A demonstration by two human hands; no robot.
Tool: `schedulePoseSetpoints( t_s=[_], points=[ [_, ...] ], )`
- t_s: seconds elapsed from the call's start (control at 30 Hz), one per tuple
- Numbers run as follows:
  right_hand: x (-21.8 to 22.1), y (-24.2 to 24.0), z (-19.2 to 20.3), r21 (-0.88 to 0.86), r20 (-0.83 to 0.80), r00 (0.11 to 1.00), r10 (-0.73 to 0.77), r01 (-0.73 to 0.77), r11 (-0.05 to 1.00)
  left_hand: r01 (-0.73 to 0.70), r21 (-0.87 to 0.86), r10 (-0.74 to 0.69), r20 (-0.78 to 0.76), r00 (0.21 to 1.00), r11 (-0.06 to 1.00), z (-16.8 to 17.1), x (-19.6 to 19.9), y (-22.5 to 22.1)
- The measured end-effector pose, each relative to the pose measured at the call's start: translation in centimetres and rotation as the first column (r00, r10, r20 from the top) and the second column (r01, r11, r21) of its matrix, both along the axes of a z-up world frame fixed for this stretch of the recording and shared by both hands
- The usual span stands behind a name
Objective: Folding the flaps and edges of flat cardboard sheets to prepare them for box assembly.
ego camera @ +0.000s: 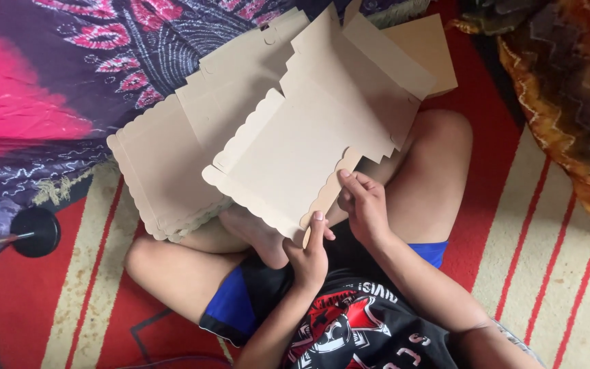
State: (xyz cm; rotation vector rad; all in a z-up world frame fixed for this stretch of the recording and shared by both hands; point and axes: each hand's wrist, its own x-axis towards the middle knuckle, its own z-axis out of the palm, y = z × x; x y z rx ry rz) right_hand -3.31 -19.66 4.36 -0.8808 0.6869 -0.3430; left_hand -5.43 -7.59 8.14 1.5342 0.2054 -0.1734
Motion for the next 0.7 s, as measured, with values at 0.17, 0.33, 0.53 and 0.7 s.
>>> schedulePoseSetpoints(
  t_s=[0.17, 0.33, 0.53, 0.7],
  points=[
    [0.7, -1.4, -0.5, -0.003, 0.001, 0.998, -0.068, 0.068, 0.998, 0.002, -0.002, -0.002, 0.063, 0.998, 1.0, -0.7, -0.8, 0.0],
    [-0.6, 0.6, 0.2, 0.001, -0.045, 0.996, -0.074, 0.074, 0.997, 0.005, 0.005, -0.006, 0.11, 0.994, 1.0, -0.7, -0.7, 0.1],
    [-3.1, 4.1, 0.4, 0.038, -0.055, 0.993, 0.104, -0.102, 0.994, -0.098, 0.074, 0.083, 0.181, 0.98, 0.992, 2.1, 0.4, -0.4],
    [-2.1, 2.8, 2.6, 0.104, -0.033, 0.997, 0.064, -0.06, 0.993, 0.009, 0.007, -0.01, 0.102, 0.995, 1.0, -1.1, -0.3, 0.3]
  ],
)
